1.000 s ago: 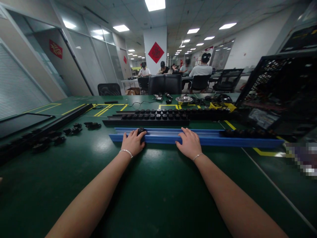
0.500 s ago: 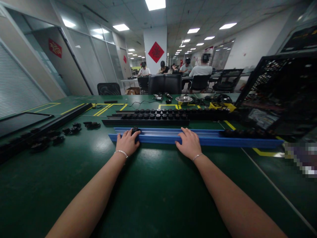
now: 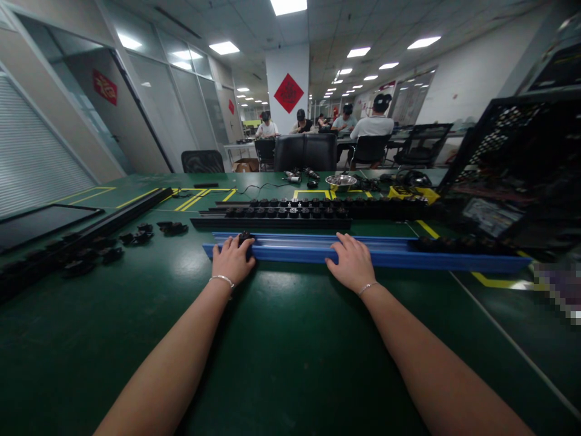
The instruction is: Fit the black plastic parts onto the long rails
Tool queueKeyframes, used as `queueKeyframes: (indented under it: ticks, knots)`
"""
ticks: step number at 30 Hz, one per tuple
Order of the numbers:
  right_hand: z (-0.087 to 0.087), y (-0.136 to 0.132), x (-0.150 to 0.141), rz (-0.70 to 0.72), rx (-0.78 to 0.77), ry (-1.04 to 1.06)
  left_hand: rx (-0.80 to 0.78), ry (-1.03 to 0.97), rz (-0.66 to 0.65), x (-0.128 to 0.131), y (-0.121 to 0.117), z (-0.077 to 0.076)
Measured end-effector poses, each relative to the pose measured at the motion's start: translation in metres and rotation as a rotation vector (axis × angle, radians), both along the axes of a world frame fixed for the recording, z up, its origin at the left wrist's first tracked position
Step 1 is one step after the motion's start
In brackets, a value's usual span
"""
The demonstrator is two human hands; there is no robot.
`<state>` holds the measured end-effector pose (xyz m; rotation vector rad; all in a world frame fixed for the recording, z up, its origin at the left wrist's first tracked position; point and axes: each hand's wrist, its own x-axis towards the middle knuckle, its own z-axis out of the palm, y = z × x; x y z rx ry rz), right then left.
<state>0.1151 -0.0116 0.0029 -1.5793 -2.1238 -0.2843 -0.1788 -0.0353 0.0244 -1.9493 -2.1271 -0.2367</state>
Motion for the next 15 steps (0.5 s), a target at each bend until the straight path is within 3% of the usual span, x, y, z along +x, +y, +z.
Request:
queueKeyframes:
  ticks: [15]
  knots:
    - [-0.002, 0.001, 0.001, -0.001, 0.011, 0.003, 0.015, 0.01, 0.037, -0.014, -0.001, -0.004]
